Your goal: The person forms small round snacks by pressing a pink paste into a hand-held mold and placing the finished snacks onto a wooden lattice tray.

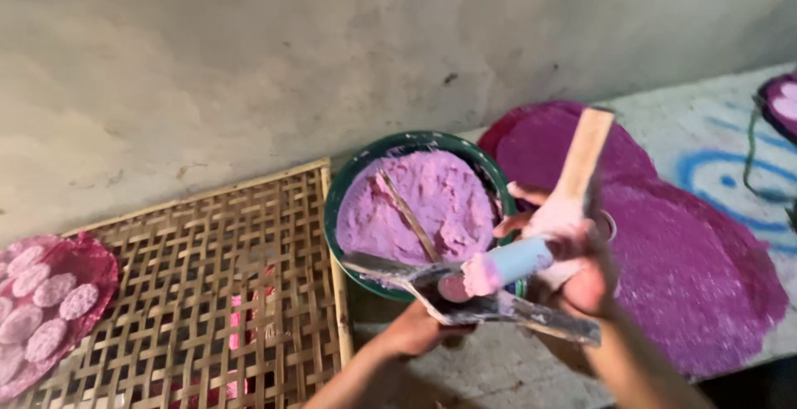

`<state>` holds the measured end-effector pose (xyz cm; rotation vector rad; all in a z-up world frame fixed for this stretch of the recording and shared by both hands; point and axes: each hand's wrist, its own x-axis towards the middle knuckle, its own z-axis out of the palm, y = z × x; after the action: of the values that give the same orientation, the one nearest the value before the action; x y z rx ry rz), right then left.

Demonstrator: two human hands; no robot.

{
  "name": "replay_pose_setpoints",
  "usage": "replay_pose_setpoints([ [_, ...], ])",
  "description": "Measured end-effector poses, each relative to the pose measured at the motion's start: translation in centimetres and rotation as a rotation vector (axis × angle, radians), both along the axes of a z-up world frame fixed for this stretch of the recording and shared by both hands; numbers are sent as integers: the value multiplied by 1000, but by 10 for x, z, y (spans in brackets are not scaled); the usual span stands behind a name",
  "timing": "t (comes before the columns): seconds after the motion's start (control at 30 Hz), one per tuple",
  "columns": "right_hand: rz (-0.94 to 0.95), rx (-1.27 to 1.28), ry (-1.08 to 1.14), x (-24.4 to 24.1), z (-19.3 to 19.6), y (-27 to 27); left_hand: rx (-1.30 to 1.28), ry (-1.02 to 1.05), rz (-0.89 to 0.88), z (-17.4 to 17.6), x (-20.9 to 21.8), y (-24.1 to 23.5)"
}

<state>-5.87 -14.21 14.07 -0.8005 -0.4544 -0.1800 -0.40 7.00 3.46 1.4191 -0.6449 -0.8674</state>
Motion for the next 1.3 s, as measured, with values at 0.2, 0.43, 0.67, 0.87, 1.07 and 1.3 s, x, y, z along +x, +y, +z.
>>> replay_pose_setpoints([
  [0.2, -688, -1186, -599, -72, 30, -41, -221, 141, -131, -8, -5, -8],
  [0.43, -603, -1255, -411, -110, -26, -63, -100, 220, -223, -31, -56, -101],
  [0.67, 245, -770, 465, -148, -62, -237, -136, -93, -669, 11, -2, -204],
  [0.87, -35, -922, 1063, -204, -131, -331, -35, -429, -174, -76, 79, -278],
  [1.07, -278, -668, 658, -224, -162, -376, 83, 180, 490, -187, 93, -283],
  [1.3, -100, -237, 779, -200, -184, -374, 298, -707, 660, -125, -16, -253],
])
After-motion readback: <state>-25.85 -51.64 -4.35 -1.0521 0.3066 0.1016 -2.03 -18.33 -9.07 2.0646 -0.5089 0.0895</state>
